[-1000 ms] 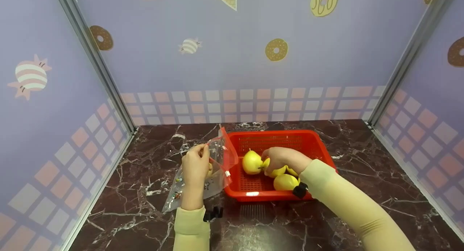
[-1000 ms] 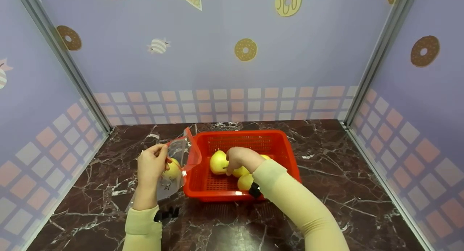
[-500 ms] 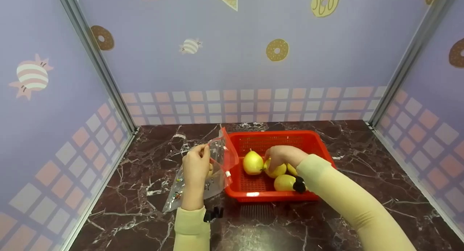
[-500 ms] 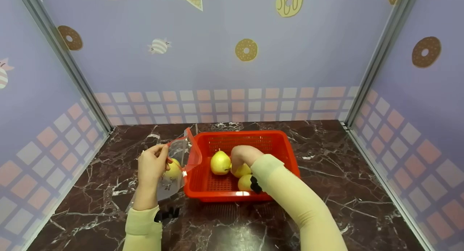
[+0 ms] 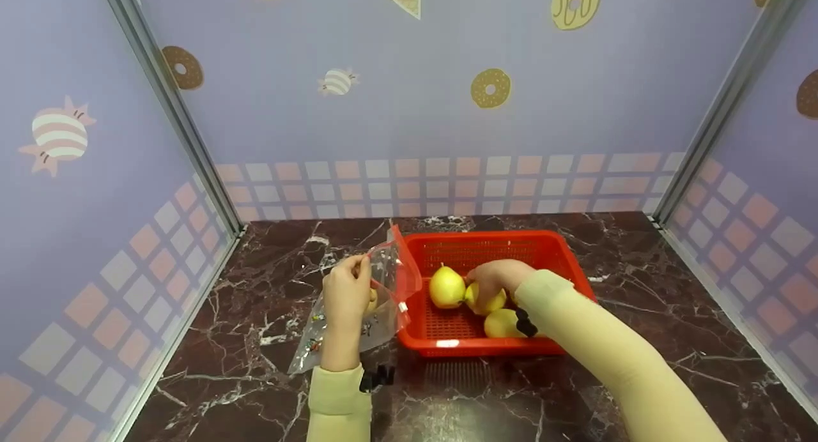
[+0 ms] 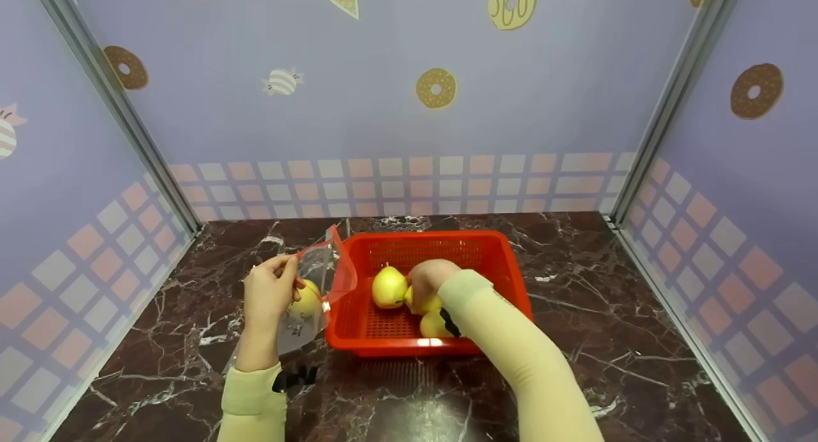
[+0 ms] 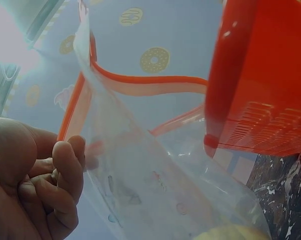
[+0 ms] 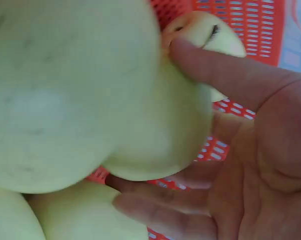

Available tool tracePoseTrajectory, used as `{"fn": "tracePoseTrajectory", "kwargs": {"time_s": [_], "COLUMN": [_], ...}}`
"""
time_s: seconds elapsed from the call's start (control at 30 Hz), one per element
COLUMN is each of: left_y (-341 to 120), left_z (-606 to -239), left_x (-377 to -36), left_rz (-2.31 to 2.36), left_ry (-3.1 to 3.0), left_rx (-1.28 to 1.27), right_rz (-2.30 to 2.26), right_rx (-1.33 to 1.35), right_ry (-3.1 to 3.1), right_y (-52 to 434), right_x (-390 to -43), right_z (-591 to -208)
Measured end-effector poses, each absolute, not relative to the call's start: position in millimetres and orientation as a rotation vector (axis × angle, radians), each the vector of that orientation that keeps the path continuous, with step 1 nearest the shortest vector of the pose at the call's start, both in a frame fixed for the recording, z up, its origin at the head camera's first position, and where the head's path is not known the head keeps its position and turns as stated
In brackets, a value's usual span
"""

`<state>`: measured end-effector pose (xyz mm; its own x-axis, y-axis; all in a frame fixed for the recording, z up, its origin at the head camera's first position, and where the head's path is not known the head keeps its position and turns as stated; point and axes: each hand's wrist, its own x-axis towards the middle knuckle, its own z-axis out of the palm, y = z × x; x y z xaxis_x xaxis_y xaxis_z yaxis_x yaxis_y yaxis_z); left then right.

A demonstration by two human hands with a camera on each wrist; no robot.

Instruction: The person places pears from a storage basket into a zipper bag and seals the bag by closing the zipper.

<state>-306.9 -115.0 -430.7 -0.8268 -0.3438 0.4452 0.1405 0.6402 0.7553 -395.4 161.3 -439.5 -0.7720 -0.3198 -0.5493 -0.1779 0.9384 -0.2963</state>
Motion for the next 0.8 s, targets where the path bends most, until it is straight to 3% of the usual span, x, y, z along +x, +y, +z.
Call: {"fn": "tracePoseTrajectory", "kwargs": {"time_s": [0.8], "left_y": [-116.0], "left_z": [-430.1], "left_x": [-307.1], "left_rz": [-1.131], "left_ry": [-2.309], "left_rx": [0.158], "right_rz": [-0.415], "right_rx": [-0.339], "right_ry": [2.436], "right_y": [159.6], "right_x": [-405.3], "right_z": [-443.8]}}
